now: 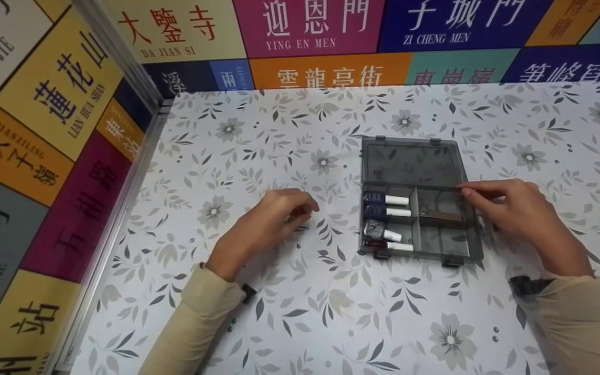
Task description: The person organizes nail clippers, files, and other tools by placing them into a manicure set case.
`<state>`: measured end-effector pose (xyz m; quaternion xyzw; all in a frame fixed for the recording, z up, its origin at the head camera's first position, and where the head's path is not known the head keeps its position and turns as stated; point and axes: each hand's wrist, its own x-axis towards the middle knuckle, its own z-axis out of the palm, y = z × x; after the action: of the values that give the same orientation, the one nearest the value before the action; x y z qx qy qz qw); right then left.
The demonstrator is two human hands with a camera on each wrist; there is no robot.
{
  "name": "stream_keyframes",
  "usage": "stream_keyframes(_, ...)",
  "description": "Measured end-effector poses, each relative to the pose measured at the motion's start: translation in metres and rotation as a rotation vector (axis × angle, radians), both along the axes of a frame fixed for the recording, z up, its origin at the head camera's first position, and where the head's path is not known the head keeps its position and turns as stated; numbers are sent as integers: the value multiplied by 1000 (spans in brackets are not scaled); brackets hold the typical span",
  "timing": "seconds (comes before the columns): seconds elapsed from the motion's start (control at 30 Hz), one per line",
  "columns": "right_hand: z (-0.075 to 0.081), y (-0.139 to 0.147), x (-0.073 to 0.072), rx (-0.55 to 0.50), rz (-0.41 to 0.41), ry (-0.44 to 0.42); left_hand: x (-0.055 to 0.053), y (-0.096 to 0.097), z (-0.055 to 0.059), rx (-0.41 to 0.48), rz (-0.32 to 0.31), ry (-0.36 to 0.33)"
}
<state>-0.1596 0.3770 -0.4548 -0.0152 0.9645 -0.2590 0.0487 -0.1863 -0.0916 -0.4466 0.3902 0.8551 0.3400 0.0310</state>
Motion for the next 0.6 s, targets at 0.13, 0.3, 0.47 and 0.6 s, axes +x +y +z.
stream_keyframes(0.13, 0, 0, 0, 2, -2, 2, 2, 8, 1, 27, -31, 27)
stream_keyframes(0.3, -1, 0, 0, 0, -5, 0, 5, 18, 2, 64, -57, 32)
stream_keyframes(0.47, -1, 0, 0, -2, -8, 1, 6, 31, 5, 91, -94, 49)
stream_keyframes(0.6, -1, 0, 0, -4, -6, 11, 7, 42, 6, 104, -132, 65)
